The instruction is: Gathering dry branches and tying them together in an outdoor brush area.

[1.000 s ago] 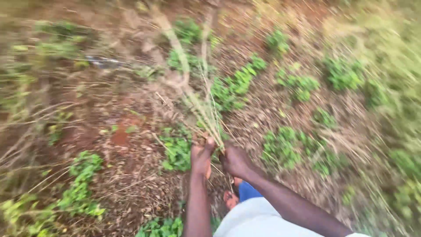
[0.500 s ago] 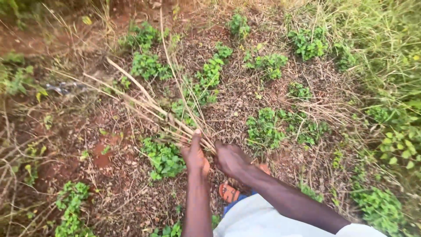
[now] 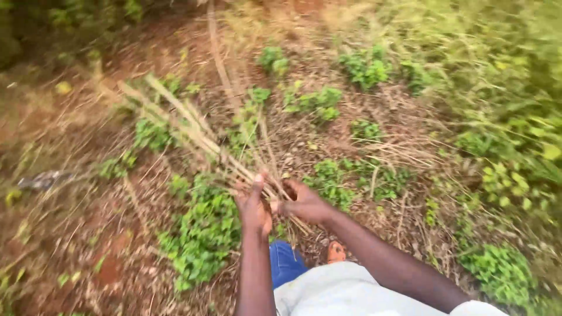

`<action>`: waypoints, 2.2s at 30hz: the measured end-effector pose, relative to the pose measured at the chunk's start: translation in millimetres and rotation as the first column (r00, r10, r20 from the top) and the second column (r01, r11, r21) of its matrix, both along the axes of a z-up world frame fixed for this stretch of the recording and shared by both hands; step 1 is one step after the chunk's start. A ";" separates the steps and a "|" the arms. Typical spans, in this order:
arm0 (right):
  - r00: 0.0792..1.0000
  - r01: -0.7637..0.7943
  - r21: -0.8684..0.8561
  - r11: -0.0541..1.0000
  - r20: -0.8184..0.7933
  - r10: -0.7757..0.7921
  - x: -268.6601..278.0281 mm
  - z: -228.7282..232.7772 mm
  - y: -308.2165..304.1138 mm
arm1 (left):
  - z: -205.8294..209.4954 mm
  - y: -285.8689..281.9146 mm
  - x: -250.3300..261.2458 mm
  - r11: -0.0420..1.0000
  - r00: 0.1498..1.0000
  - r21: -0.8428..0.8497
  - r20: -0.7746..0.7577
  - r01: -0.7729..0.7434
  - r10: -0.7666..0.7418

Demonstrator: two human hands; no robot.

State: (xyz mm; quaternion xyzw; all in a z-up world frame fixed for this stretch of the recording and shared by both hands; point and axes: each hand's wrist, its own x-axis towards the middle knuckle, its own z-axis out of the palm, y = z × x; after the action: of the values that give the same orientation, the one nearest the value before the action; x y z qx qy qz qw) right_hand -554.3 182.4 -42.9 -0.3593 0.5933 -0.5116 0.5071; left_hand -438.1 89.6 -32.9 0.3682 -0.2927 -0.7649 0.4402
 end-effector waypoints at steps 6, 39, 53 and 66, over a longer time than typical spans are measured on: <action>0.932 0.352 0.013 0.936 0.083 -0.352 -57.7 -7.8 15.5 | -0.6 1.0 -96.6 0.899 0.900 -0.153 0.226 0.411 -0.373; -0.502 0.752 0.606 -0.260 0.270 -0.822 -348.3 -95.4 -41.0 | -130.9 -132.3 -405.3 0.542 0.298 0.208 0.652 0.814 -0.697; -0.474 0.648 0.717 -0.256 0.117 -0.873 -568.9 -509.5 -53.2 | -437.0 -126.4 -523.8 0.667 0.260 0.364 0.718 0.650 -0.645; -0.466 0.385 0.923 -0.008 0.187 -0.865 -642.9 -740.8 -20.6 | -611.3 -88.6 -589.8 0.571 0.105 0.346 0.784 0.745 -0.611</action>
State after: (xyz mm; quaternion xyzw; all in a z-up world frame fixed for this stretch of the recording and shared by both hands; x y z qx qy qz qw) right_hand -1197.2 161.8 -783.7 0.6181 0.3648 -0.6345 0.2868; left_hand -1027.9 1.0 -644.2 0.4812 -0.6522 -0.5682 -0.1422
